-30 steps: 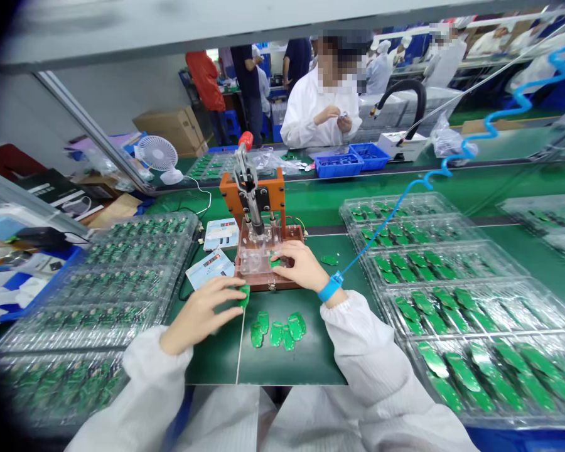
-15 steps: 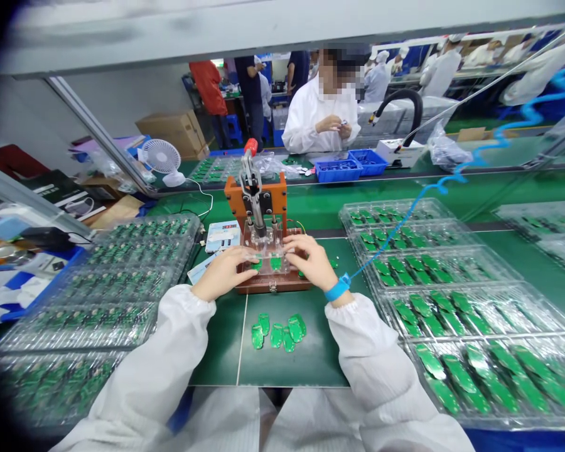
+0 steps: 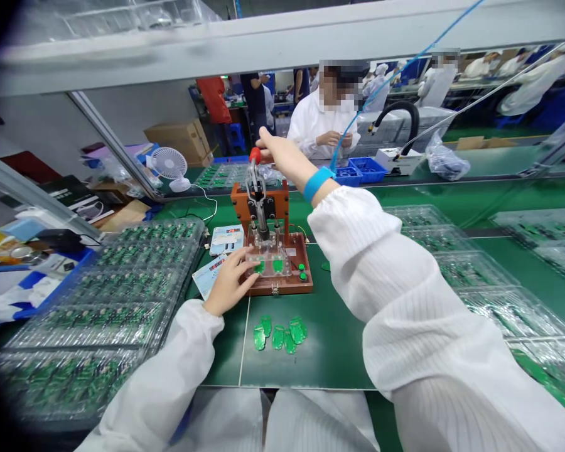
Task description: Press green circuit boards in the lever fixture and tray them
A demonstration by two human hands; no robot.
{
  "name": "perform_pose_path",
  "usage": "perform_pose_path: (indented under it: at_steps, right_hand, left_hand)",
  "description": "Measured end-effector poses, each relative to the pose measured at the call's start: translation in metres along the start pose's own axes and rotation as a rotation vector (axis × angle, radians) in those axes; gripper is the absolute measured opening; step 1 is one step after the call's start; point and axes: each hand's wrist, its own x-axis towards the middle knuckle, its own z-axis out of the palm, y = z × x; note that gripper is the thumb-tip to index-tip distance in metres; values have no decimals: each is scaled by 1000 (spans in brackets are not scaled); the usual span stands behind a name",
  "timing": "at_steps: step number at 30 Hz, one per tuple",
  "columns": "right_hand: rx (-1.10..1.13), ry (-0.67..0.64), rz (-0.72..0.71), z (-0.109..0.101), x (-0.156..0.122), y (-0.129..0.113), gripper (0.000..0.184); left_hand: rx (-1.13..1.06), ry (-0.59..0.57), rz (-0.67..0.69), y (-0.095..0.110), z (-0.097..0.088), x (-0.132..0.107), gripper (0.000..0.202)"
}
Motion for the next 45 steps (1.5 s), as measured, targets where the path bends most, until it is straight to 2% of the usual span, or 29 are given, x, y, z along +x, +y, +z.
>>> perform_pose_path:
  at_steps: [2,4,6,8,11,13,16,23,29,32,35,37,38,41,43,45]
  right_hand:
    - [75,-89,88,1,8,-14,51]
    - [65,-105,33,0,-3,-40,52]
    - [-10,-65,-112,1,-31,-71,53]
    - [-105,6,-223,5,-67,-96,45]
    - [-220,9,-281,12,-117,-114,34]
    - [-253,-5,-279,16,-138,-112,31]
    - [-243,-11,-247,21,-156,-103,31]
    - [-164,-16,-235,36,-180,-75,34]
    - [-128,78,-301,54,-192,-52,48]
    - [-78,108,-288,62,-195,-47,55]
    - [-31,132,-273,68,-197,-45,57]
    - [-18,138,-270,71,-197,-45,57]
    - [-16,139,-270,72,-198,-45,57]
    - [-11,145,-269,72,-198,-44,57]
    - [-9,150,-266,72,-198,-44,56]
    - [-8,151,-266,72,-198,-44,56]
  left_hand:
    - [-41,172,16,8,8,-17,18]
    - [-100,224,88,15,17,-34,20]
    - [-128,155,175,19,23,-46,23]
    - [-130,72,216,21,28,-53,24]
    - [-141,36,212,20,31,-55,23]
    - [-162,53,198,20,31,-54,23]
    - [-191,68,182,21,30,-53,23]
    - [-206,66,157,21,31,-54,23]
    - [-290,55,102,28,27,-48,19]
    - [-471,-49,-16,22,9,-37,12]
    - [-581,-130,-197,-4,-20,-20,13]
    - [-426,-156,-299,-31,-38,-5,18]
    - [-288,-206,-326,-45,-46,2,24]
    - [123,-487,-445,-79,-58,22,73]
    - [258,-682,-493,-92,-59,32,101]
    - [310,-816,-489,-97,-56,38,113]
